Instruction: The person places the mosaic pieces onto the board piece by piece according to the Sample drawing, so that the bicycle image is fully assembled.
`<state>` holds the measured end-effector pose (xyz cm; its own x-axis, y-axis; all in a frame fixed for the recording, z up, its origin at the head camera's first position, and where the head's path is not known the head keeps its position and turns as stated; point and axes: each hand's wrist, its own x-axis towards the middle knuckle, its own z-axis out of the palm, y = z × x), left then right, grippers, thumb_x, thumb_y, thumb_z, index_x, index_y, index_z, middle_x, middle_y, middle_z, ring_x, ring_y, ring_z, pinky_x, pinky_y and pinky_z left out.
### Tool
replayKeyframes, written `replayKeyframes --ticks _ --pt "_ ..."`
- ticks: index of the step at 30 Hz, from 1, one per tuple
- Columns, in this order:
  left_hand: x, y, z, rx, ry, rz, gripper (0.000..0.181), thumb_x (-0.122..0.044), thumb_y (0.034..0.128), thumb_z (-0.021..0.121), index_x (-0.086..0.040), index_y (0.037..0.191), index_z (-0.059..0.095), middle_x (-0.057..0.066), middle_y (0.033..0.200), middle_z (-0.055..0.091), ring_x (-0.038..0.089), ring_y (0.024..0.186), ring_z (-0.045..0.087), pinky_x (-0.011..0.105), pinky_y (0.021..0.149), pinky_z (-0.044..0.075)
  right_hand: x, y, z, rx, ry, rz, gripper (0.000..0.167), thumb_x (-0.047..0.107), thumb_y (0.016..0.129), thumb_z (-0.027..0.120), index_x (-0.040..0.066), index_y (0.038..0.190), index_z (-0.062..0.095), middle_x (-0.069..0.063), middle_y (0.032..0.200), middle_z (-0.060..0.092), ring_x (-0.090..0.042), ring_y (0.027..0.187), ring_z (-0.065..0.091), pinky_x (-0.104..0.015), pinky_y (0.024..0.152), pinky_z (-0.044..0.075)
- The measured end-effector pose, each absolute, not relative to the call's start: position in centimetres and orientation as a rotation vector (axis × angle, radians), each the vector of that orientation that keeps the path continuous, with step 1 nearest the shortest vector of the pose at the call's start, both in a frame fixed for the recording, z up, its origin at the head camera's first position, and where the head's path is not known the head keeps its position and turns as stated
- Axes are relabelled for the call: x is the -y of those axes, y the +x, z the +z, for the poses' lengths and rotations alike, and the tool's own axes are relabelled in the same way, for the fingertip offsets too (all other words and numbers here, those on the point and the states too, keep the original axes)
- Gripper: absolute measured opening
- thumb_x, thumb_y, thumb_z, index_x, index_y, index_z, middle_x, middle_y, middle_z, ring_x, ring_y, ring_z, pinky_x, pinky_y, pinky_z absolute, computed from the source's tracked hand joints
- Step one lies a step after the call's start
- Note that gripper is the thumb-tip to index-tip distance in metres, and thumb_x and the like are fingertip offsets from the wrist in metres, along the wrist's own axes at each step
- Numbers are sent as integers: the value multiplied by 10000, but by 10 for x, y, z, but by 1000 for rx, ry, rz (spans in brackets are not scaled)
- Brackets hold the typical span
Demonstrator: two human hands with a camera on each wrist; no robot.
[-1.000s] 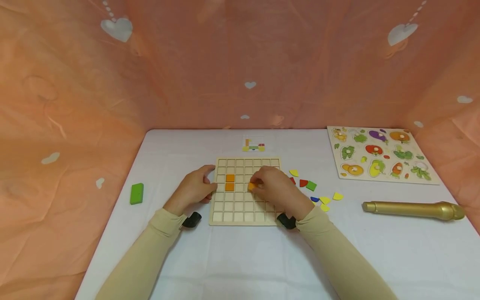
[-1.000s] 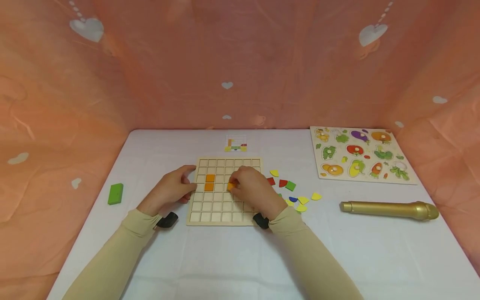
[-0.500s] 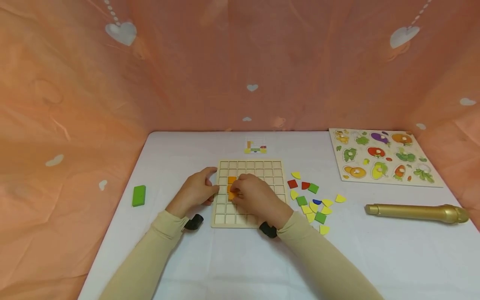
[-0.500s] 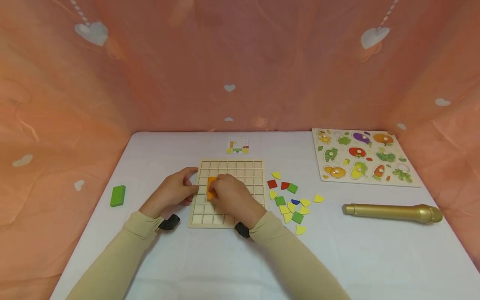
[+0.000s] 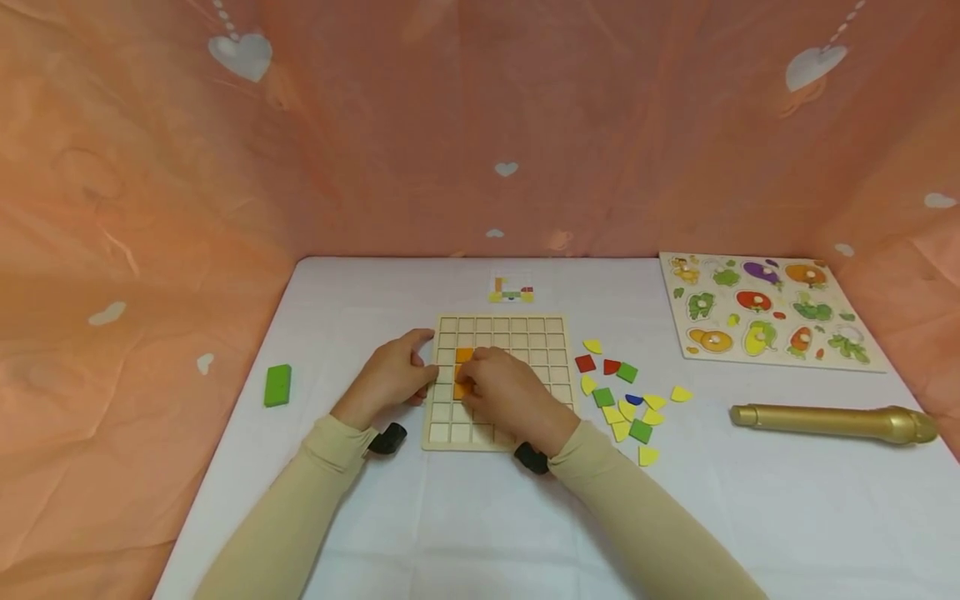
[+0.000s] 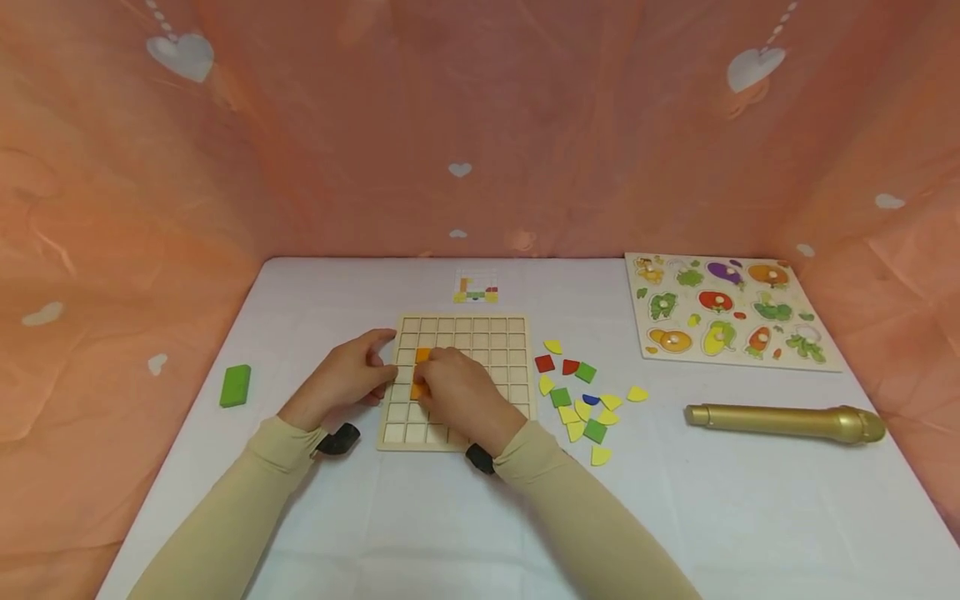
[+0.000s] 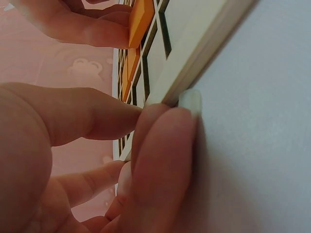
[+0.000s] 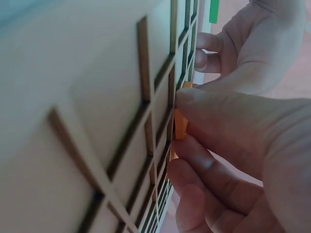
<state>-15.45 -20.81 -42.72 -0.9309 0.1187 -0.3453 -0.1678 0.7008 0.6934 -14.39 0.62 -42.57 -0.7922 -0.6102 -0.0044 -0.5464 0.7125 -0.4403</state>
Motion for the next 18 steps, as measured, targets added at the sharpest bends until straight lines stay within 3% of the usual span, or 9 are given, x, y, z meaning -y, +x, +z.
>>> replayKeyframes --ticks 18 --pt "208 -154 -425 -2556 -33 1068 672 -186 1027 692 -126 1641 426 107 950 650 180 656 690 281 635 575 -4 -141 -425 -2799 -947 -625 193 150 958 817 87 1140 828 -47 1044 706 -198 951 642 -344 819 591"
